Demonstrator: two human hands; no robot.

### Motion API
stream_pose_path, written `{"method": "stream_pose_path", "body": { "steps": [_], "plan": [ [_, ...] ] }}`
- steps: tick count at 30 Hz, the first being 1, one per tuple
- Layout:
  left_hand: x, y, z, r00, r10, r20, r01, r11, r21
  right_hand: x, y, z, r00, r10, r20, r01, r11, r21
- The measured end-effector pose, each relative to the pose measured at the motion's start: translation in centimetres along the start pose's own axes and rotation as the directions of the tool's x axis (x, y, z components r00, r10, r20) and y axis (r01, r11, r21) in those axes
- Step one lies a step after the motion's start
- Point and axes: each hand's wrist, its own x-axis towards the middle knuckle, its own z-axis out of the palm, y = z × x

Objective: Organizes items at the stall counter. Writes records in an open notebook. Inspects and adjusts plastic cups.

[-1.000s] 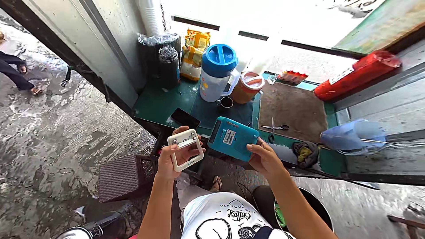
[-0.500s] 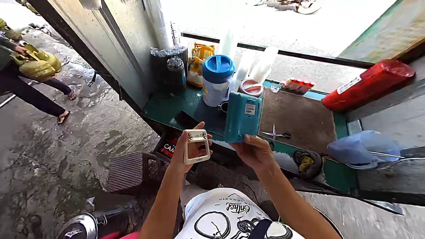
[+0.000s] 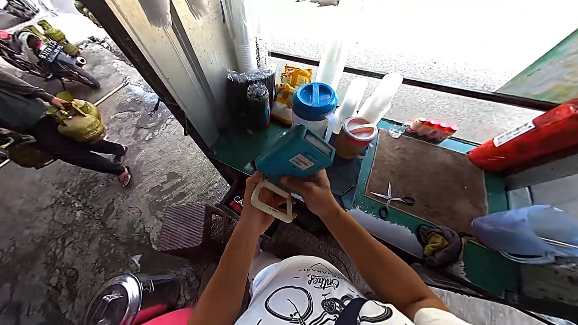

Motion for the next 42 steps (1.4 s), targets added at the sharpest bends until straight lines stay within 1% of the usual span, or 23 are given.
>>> {"method": "stream_pose_path", "body": {
  "steps": [1, 4, 7, 9, 13, 16, 18, 22, 24, 25, 27, 28, 31, 34, 37, 42],
  "plan": [
    [0.1, 0.0, 0.2, 0.999, 0.015, -0.045, -0.014, 1.000, 0.018, 0.0, 0.5, -0.1, 1.000, 0.011, -0.007, -0.011, 1.000, -0.003],
    [0.2, 0.2, 0.3, 0.987, 0.048, -0.151, -0.038, 0.997, 0.071, 0.0, 1.8, -0.7, 0.996, 0.078, -0.046, -0.075, 0.995, 0.063],
    [0.0, 0.6, 0.8, 0.974, 0.012, -0.224, 0.009, 0.996, 0.089, 0.0, 2.4, -1.2, 0.993, 0.112, -0.046, -0.105, 0.987, 0.125],
    [-0.1, 0.9, 1.1, 0.969, -0.019, -0.248, 0.041, 0.996, 0.082, -0.1, 2.6, -1.3, 0.990, 0.130, -0.061, -0.121, 0.983, 0.140],
    [-0.1, 1.0, 1.4, 0.970, -0.065, -0.235, 0.089, 0.992, 0.092, -0.5, 2.5, -1.3, 0.983, 0.164, -0.085, -0.148, 0.975, 0.167],
    [0.3, 0.5, 1.4, 0.973, -0.073, -0.218, 0.091, 0.993, 0.074, -1.1, 2.4, -1.6, 0.986, 0.142, -0.090, -0.127, 0.980, 0.154],
    [0.6, 0.2, 1.5, 0.974, -0.058, -0.221, 0.069, 0.997, 0.042, -1.7, 2.1, -1.5, 0.986, 0.128, -0.110, -0.117, 0.987, 0.106],
    [1.1, -0.6, 1.4, 0.977, -0.110, -0.183, 0.113, 0.994, 0.004, -2.9, 1.1, -1.4, 0.973, 0.121, -0.196, -0.126, 0.992, -0.010],
    [1.0, -1.4, 1.7, 0.990, -0.084, -0.114, 0.087, 0.996, 0.021, -3.0, 0.9, -1.7, 0.960, 0.119, -0.252, -0.137, 0.989, -0.053],
    [0.8, -2.0, 1.6, 0.998, -0.036, -0.055, 0.038, 0.998, 0.039, -2.9, 0.7, -2.1, 0.954, 0.125, -0.273, -0.148, 0.987, -0.064],
    [0.7, -2.9, 1.0, 0.996, 0.025, 0.091, -0.030, 0.998, 0.055, -2.7, 0.1, -2.9, 0.950, 0.152, -0.274, -0.178, 0.981, -0.073],
    [0.7, -3.2, 0.9, 0.994, 0.037, 0.106, -0.043, 0.997, 0.057, -2.7, -0.1, -3.4, 0.952, 0.165, -0.257, -0.187, 0.980, -0.065],
    [0.8, -3.4, 1.6, 1.000, -0.002, 0.001, 0.001, 0.996, 0.094, -3.1, -0.5, -4.1, 0.962, 0.155, -0.224, -0.176, 0.981, -0.078],
    [1.5, -3.9, 1.8, 0.998, -0.008, -0.057, 0.018, 0.984, 0.177, -3.8, -0.8, -4.4, 0.967, 0.112, -0.230, -0.146, 0.980, -0.137],
    [1.9, -4.6, 1.9, 0.998, -0.001, -0.066, 0.011, 0.988, 0.156, -4.4, -1.2, -4.7, 0.972, 0.067, -0.226, -0.113, 0.974, -0.196],
    [1.8, -5.5, 2.3, 0.998, 0.028, -0.050, -0.022, 0.993, 0.116, -4.9, -2.1, -5.8, 0.965, 0.092, -0.246, -0.158, 0.951, -0.265]
  ]
}}
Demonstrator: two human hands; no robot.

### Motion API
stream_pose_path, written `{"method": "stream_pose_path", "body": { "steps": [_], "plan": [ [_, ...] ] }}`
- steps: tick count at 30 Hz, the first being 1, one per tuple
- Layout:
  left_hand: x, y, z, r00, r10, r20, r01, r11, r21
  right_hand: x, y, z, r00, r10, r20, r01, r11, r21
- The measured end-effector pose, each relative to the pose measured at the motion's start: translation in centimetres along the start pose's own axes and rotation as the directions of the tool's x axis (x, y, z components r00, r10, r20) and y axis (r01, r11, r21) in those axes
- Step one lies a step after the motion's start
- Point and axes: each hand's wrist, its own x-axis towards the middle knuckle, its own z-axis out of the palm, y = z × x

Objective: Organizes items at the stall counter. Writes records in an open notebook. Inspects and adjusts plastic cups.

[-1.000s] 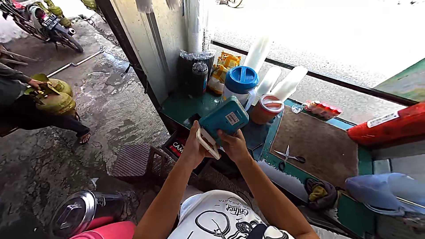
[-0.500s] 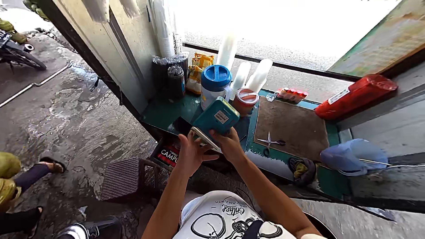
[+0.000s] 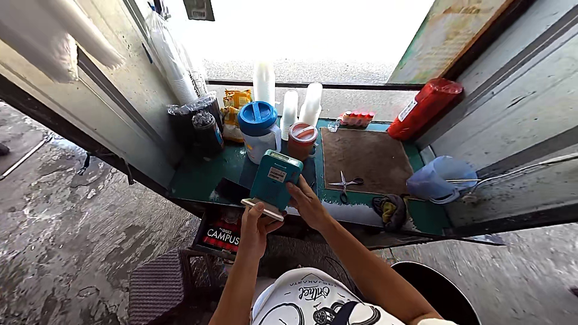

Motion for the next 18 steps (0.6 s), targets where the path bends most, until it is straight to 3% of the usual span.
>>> {"method": "stream_pose_path", "body": {
  "steps": [5, 10, 18],
  "plan": [
    [-0.2, -0.4, 0.4, 0.998, -0.033, 0.058, 0.029, 0.997, 0.068, -0.9, -0.8, -1.5, 0.997, -0.053, -0.060, 0.036, 0.968, -0.249],
    [0.4, -1.1, -0.6, 0.973, -0.109, 0.202, 0.073, 0.982, 0.176, -2.9, 0.0, -4.0, 0.990, -0.075, -0.118, 0.051, 0.980, -0.194],
    [5.4, 0.9, -0.3, 0.960, -0.050, 0.275, -0.101, 0.856, 0.507, -6.5, 0.6, -7.3, 0.986, -0.063, -0.153, 0.020, 0.963, -0.269]
  ]
}}
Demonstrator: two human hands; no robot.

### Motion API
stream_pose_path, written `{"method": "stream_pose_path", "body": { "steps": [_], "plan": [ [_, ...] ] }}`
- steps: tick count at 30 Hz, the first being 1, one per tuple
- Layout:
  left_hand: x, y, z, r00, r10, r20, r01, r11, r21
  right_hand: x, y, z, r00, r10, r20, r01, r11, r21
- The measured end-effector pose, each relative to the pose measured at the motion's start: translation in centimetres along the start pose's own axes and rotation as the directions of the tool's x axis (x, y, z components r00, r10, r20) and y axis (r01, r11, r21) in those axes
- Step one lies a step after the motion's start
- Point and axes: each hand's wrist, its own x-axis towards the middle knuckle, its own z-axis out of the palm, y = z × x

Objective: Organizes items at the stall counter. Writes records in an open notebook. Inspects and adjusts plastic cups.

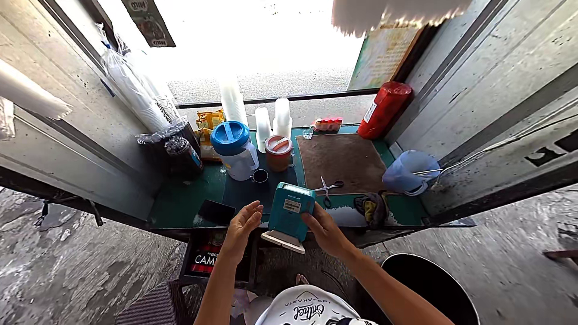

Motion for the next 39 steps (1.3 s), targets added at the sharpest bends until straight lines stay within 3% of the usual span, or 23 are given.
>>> {"method": "stream_pose_path", "body": {
  "steps": [6, 13, 25, 28, 33, 36, 39],
  "plan": [
    [3.8, 1.5, 2.1, 0.973, -0.014, 0.232, -0.014, 0.993, 0.117, -0.8, 1.0, -1.2, 0.999, -0.031, -0.021, 0.030, 0.999, -0.044],
    [7.9, 1.9, 5.3, 0.911, -0.010, 0.411, -0.043, 0.992, 0.120, 0.8, 1.4, -3.3, 0.999, -0.023, -0.025, 0.020, 0.995, -0.102],
    [15.0, 1.4, 7.3, 0.912, -0.075, 0.404, -0.047, 0.958, 0.283, 5.3, 3.3, -8.8, 0.999, -0.041, 0.031, 0.048, 0.954, -0.296],
    [17.2, 0.9, 7.8, 0.925, -0.079, 0.372, -0.063, 0.933, 0.355, 7.2, 3.3, -10.8, 0.994, 0.061, 0.092, -0.020, 0.919, -0.393],
    [20.7, -1.3, 9.8, 0.966, 0.023, 0.258, -0.110, 0.938, 0.330, 10.7, 4.0, -14.6, 0.986, 0.149, 0.074, -0.096, 0.873, -0.478],
    [22.6, -2.3, 11.4, 0.971, 0.140, 0.193, -0.206, 0.902, 0.379, 12.7, 4.4, -16.3, 0.998, 0.060, -0.004, -0.054, 0.862, -0.503],
    [24.8, -2.9, 12.5, 0.939, 0.241, 0.244, -0.325, 0.851, 0.411, 14.8, 4.1, -17.0, 0.997, -0.080, -0.006, 0.059, 0.784, -0.617]
  ]
}}
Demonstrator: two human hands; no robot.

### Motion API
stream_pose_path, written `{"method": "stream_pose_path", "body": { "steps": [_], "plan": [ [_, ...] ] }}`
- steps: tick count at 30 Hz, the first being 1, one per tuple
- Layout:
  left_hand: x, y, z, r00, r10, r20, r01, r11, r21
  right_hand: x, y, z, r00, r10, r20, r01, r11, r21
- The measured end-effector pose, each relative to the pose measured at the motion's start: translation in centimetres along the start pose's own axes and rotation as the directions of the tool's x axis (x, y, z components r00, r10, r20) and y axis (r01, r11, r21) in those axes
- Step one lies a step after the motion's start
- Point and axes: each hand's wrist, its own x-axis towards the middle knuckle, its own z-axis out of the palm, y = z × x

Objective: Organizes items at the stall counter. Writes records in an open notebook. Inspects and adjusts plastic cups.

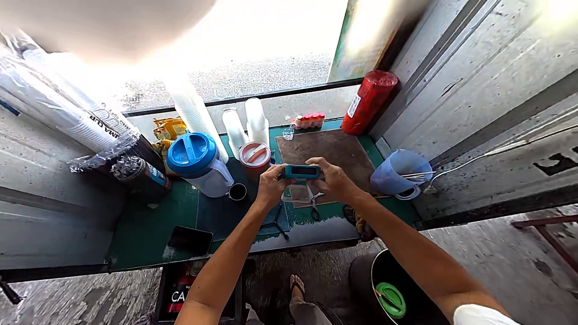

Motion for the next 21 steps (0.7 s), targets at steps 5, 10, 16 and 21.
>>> {"method": "stream_pose_path", "body": {
  "steps": [5, 10, 16, 21],
  "plan": [
    [4.7, 2.7, -4.9, 0.997, 0.050, 0.063, -0.072, 0.898, 0.434, 2.9, 2.6, 0.0, 0.997, -0.017, -0.072, 0.007, 0.991, -0.135],
    [13.8, 2.7, -13.1, 0.966, 0.021, -0.258, 0.163, 0.725, 0.670, 7.7, 6.1, 1.1, 0.968, 0.046, -0.246, -0.090, 0.981, -0.171],
    [19.9, -2.7, -16.0, 0.959, -0.222, -0.175, 0.277, 0.607, 0.745, 15.1, 9.0, 4.3, 0.944, 0.130, -0.303, -0.176, 0.976, -0.131],
    [20.4, -2.9, -17.5, 0.950, -0.277, -0.142, 0.273, 0.524, 0.807, 18.6, 10.9, 6.6, 0.958, 0.149, -0.246, -0.184, 0.975, -0.126]
  ]
}}
